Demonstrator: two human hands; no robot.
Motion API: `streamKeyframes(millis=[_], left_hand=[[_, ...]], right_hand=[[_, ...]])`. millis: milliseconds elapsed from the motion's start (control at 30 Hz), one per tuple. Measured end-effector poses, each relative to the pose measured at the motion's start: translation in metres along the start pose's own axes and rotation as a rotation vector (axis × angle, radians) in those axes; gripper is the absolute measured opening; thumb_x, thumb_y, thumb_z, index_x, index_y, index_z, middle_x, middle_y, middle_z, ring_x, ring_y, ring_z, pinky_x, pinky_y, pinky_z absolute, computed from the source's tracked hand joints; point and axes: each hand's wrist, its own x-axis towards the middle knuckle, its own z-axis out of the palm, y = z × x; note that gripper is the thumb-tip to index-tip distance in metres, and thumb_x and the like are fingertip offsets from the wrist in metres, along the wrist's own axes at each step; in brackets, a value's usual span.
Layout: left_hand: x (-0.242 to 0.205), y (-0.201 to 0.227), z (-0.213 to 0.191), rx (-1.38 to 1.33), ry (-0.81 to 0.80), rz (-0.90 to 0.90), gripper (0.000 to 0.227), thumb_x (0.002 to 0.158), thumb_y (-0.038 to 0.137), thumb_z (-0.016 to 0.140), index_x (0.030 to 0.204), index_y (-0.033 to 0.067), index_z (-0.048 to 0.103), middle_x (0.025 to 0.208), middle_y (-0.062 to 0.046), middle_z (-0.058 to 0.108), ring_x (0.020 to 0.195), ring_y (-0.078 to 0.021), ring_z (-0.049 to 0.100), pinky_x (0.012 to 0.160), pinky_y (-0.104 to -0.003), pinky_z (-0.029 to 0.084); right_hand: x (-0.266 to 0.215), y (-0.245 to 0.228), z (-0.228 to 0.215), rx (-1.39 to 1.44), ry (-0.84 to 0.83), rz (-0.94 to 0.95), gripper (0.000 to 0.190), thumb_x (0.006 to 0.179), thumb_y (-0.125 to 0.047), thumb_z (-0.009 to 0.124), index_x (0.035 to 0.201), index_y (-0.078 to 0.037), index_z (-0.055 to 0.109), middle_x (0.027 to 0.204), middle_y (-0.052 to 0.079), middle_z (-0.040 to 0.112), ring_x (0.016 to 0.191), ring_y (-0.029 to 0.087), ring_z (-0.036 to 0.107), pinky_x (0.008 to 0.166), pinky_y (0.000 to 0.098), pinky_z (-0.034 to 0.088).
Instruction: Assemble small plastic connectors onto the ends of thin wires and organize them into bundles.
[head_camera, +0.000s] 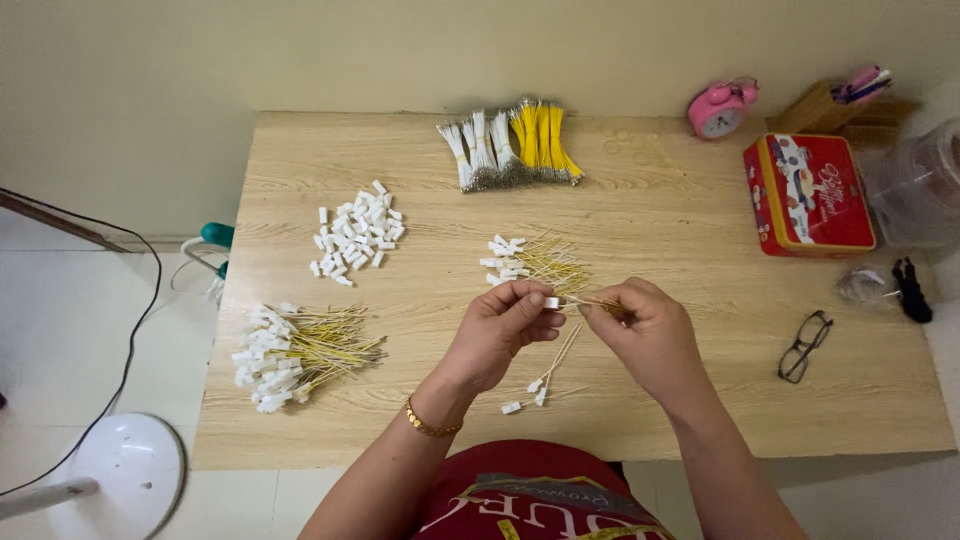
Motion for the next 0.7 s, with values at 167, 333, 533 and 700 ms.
streamKeyframes(millis=[167, 333, 533, 700], left_hand=[[-0.003, 0.002, -0.001, -0.020, -0.013, -0.033, 0.021, 0.100, 0.013, 0.066, 0.115, -0.0015, 0.067, 0.095, -0.012, 0.072, 0.087, -0.0244, 0.078, 0.077, -0.034, 0.067], [0.002, -0.006, -0.002, -0.035, -0.017, -0.060, 0.022, 0.100, 0.013, 0.068, 0.115, -0.0020, 0.068, 0.093, -0.013, 0.073, 0.086, -0.0265, 0.078, 0.076, -0.035, 0.067], [0.007, -0.006, -0.004, -0.065, -0.031, -0.109, 0.024, 0.101, 0.018, 0.066, 0.118, 0.0005, 0.066, 0.095, -0.016, 0.075, 0.086, -0.0238, 0.078, 0.077, -0.033, 0.067], [0.012, -0.014, -0.002, -0.051, -0.055, -0.122, 0.024, 0.101, 0.017, 0.066, 0.118, 0.0002, 0.067, 0.096, -0.018, 0.076, 0.087, -0.0241, 0.079, 0.077, -0.034, 0.067]], right_hand=[[-0.001, -0.009, 0.001, -0.046, -0.032, -0.012, 0.003, 0.079, -0.005, 0.081, 0.080, -0.006, 0.079, 0.066, 0.012, 0.060, 0.063, 0.020, 0.058, 0.058, 0.0327, 0.047], [0.000, -0.003, -0.002, 0.010, -0.061, 0.036, 0.004, 0.078, -0.005, 0.080, 0.082, -0.004, 0.079, 0.069, 0.014, 0.065, 0.067, 0.018, 0.058, 0.061, 0.0327, 0.049], [0.002, 0.007, -0.008, 0.045, -0.051, 0.050, 0.008, 0.079, -0.005, 0.080, 0.087, -0.005, 0.080, 0.069, 0.013, 0.063, 0.067, 0.018, 0.058, 0.061, 0.0317, 0.047], [0.001, 0.007, -0.012, 0.043, -0.088, 0.100, 0.003, 0.079, -0.009, 0.081, 0.081, -0.008, 0.081, 0.068, 0.011, 0.064, 0.067, 0.016, 0.057, 0.061, 0.0312, 0.048]])
